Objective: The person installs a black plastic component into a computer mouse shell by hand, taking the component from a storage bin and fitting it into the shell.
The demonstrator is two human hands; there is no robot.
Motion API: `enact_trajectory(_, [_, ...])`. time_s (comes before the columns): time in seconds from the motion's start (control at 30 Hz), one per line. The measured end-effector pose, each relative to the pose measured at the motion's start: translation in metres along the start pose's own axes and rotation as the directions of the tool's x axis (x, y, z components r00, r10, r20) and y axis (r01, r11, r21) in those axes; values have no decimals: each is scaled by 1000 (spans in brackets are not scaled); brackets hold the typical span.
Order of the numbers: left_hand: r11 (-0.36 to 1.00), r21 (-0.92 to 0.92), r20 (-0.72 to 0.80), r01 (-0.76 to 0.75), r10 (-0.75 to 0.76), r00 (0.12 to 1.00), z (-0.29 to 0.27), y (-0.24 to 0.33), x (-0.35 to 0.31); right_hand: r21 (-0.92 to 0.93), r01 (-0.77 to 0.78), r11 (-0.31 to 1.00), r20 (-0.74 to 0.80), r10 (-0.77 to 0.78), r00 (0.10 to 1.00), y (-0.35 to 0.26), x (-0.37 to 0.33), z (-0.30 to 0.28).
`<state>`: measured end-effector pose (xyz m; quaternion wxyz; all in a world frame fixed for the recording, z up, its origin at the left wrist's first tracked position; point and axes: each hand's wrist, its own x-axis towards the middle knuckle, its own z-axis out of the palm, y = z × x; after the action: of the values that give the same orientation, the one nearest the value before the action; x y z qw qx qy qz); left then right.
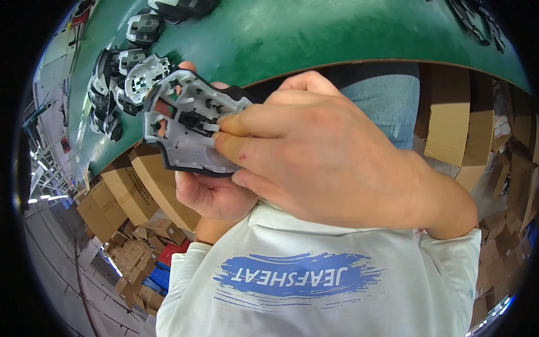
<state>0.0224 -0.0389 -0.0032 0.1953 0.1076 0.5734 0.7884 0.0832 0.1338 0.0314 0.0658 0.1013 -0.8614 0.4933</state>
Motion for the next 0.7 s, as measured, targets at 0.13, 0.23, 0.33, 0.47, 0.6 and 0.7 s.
enact_trajectory(0.13, [997,29,-105,78,-75,992,-5,-8,-13,11,22,1000,94,-23,995,12,4,-4])
enact_trajectory(0.23, [1000,-18,7,5,-5,1000,-8,-21,-4,72,53,996,66,-58,996,26,3,4])
enact_trajectory(0.33, [985,-158,133,67,-46,990,-10,-17,7,-61,14,998,-64,-18,998,15,-4,18])
enact_trajectory(0.47, [856,-506,182,102,-10,983,3,-4,14,-234,113,966,-281,-179,943,10,-4,16])
enact_trajectory(0.6, [658,-720,233,219,-67,970,3,9,14,-262,95,960,-217,-155,964,5,-11,4])
enact_trajectory(0.7, [679,-696,204,232,-123,971,5,12,17,-219,94,971,-238,-146,960,12,-10,9])
